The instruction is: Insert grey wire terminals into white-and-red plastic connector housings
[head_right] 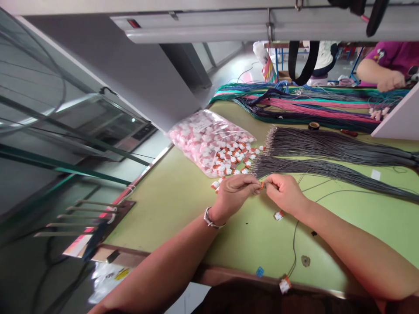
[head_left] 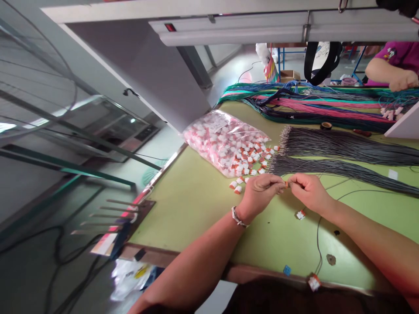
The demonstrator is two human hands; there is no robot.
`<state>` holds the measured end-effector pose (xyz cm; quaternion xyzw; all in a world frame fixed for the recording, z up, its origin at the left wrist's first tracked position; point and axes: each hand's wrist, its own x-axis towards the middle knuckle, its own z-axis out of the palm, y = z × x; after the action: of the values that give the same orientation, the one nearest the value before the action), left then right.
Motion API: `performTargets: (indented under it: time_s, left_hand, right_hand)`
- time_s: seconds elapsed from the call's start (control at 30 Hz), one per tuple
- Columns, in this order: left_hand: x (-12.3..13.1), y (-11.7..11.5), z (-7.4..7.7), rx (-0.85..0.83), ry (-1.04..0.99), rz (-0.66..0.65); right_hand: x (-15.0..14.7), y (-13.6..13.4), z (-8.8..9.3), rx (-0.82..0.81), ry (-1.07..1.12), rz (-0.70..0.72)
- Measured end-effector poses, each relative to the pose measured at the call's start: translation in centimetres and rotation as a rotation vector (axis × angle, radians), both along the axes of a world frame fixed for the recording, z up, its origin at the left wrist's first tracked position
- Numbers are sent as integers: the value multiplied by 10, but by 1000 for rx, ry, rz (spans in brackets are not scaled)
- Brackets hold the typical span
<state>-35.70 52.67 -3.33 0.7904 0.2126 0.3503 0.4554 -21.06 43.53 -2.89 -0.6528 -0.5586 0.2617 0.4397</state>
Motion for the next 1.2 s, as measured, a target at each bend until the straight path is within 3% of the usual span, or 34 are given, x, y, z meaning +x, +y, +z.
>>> performTargets:
  time_s: [0.3, 0.53, 0.67, 0.77, 0.87, 0.97, 1.07, 1.2]
  left_hand:
    - [1, 1, 0, 70, 9, -7]
    - [1, 5, -6, -221, -117, -14]
    - [0, 8, -2, -42, -48, -102]
    - [0, 7, -1, 38, 30, -62]
    - [1, 5, -3, -44, 60, -15]
    - [4, 5, -7, -221, 18, -54]
    - [5, 6, -9, -450, -18, -125]
    - [5, 6, -9, -564, -21, -118]
  right_hand:
    - [-3, 0, 2, 0, 5, 19]
    - [0, 2, -1, 3, 0, -63]
    - [-1, 1, -5, 1, -76, -78]
    - [-3, 0, -3, -10, -139, -84]
    - [-4, -1, 2, -13, -216, -116]
    - [-5, -2, 4, -17, -271, -122]
    - [-6, -1, 3, -23, -244, -111]
    - [-6, 0, 1, -41, -158, -115]
